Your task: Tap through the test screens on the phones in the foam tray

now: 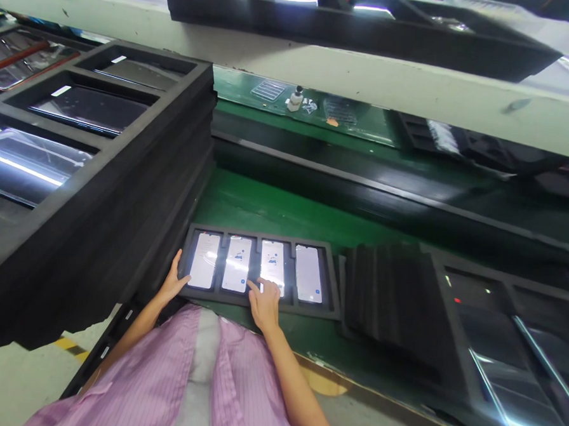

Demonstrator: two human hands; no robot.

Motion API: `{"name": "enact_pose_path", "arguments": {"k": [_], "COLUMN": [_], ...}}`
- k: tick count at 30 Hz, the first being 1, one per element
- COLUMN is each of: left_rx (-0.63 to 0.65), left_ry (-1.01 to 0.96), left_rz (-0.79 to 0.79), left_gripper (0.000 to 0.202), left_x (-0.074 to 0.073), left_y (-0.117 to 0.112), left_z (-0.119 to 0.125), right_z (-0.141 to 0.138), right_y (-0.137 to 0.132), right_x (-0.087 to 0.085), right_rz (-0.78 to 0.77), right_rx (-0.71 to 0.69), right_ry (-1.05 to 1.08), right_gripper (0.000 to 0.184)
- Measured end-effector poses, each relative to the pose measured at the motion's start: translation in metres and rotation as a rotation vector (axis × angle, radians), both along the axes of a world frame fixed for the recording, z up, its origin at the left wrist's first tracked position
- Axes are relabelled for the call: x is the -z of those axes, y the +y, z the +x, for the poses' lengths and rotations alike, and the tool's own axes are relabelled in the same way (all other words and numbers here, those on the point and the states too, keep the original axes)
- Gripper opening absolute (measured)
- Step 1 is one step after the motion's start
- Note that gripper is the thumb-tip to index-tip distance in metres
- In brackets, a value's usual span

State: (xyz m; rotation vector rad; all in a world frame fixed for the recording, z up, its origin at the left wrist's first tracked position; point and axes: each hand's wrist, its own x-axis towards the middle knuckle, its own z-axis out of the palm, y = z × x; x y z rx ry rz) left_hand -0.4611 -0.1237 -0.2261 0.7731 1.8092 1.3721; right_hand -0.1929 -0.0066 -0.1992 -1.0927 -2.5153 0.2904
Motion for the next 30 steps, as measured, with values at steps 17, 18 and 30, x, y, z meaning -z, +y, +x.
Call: {"name": "enact_pose_path", "arguments": {"k": [17, 18, 30], "left_rx": [-0.032, -0.029, -0.040], "left_ry": [0.028, 0.027, 0.046], "left_rz": [-0.020, -0.017, -0.021], "left_gripper": [0.085, 0.085, 0.084], "left_x": [-0.003, -0.003, 0.001], "left_y": [0.002, 0.002, 0.003], "left_z": [0.000, -0.001, -0.004], "right_z": [0.051, 0.054, 0.065], "right_y": [0.006, 0.007, 0.020], "right_x": [0.009, 0.008, 0.007], "right_rz": [0.107, 0.105, 0.101], "right_rx": [0.301, 0.318, 0.538], "right_ry": [-0.018, -0.031, -0.064], "right_gripper": [0.036, 0.036, 0.043]}}
